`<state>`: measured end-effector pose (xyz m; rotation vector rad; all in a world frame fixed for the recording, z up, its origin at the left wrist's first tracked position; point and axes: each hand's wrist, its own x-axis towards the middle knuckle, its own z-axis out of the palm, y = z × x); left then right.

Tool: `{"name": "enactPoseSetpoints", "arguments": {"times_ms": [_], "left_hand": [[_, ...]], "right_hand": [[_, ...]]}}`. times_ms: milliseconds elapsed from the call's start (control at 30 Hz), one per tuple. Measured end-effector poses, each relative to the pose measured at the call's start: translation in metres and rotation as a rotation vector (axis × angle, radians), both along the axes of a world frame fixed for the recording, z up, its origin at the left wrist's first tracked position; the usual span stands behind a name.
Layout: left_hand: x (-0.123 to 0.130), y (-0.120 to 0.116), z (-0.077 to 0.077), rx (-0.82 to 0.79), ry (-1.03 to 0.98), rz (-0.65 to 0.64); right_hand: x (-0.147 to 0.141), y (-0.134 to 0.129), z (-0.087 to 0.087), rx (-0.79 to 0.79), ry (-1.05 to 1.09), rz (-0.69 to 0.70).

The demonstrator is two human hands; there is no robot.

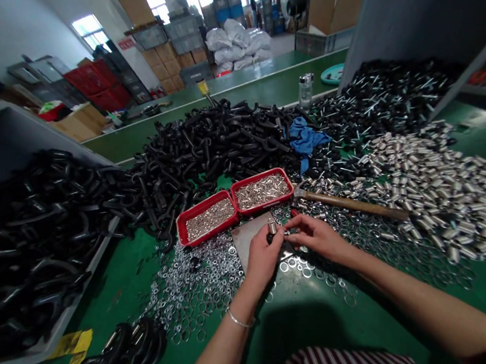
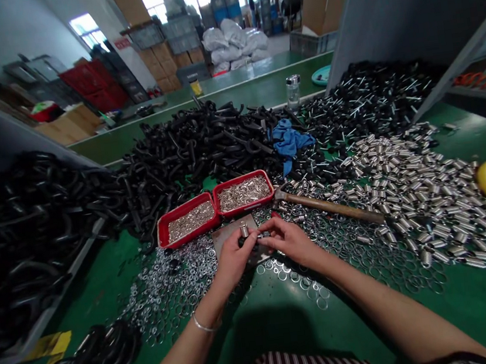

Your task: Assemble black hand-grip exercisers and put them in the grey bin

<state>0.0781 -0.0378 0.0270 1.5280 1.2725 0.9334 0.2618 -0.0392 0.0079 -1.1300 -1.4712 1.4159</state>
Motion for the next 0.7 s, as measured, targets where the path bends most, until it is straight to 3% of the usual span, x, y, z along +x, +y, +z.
{"name": "enactPoseSetpoints", "arguments": {"times_ms": [233, 433, 633, 700], "left_hand": [[-0.007, -0.016, -0.008, 0.020, 0.041, 0.021], [-0.016, -0.031, -0.006, -0.107, -0.129, 0.030], [-0.036, -0.040, -0.011, -0.220, -0.411, 0.290], [-0.042, -0.042, -0.011, -0.215, -0.419, 0.297]], "right_hand": [[-0.004, -0.011, 0.006, 0.103, -0.223, 0.024], [-0.008, -0.020, 0.011, -0.027, -0.050, 0.140], [-0.010, -0.025, 0.010, -0.042, -0.040, 0.054], [-0.014, -0.026, 0.010, -0.027, -0.064, 0.038]]}}
